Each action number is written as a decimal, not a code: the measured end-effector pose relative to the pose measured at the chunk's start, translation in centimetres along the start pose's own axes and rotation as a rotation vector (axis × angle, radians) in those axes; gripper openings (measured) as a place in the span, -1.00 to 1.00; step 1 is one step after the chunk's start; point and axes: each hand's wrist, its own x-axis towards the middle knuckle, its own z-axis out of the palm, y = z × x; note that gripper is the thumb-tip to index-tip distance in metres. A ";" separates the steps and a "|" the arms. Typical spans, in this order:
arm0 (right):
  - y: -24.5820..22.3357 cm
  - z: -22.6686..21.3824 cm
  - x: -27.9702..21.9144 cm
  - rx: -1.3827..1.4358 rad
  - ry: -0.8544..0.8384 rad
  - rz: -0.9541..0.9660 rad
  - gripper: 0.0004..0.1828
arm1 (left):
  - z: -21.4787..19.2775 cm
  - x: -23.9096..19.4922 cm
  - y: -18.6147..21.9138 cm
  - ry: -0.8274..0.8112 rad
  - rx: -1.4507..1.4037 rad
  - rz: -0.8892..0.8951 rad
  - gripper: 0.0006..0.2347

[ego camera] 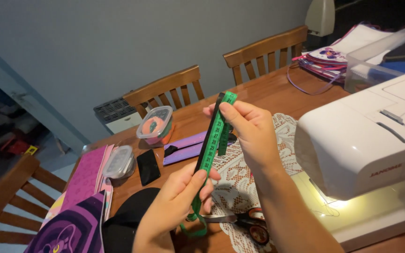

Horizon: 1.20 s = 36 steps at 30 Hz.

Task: Preparing components for a sewing project by measuring and cutting webbing straps, marking them, sealing the ends with a lighter, and organizing fabric pieces on a table next to a sewing machine.

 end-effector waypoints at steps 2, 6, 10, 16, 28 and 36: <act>-0.1 -0.1 0.1 -0.063 0.054 -0.060 -0.69 | -0.8 -0.2 0.0 -0.092 0.126 0.044 -0.73; 0.6 -0.1 0.5 -0.048 0.061 -0.071 -0.69 | -2.4 -0.6 -0.7 -0.091 0.117 0.019 -0.72; 0.6 -0.2 0.6 -0.025 0.103 -0.071 -0.71 | -2.6 -1.1 -0.4 -0.078 0.142 0.067 -0.76; 0.2 0.2 0.4 0.051 0.167 -0.036 -0.73 | -2.6 -1.4 -0.1 -0.013 0.248 0.072 -0.86; -0.2 0.3 0.2 -0.024 0.185 -0.048 -0.71 | -3.0 -1.1 -0.2 0.089 0.037 0.100 -0.87; 0.8 -0.1 0.7 -0.007 0.177 -0.082 -0.69 | -2.4 -1.0 0.5 0.176 0.018 0.063 -0.95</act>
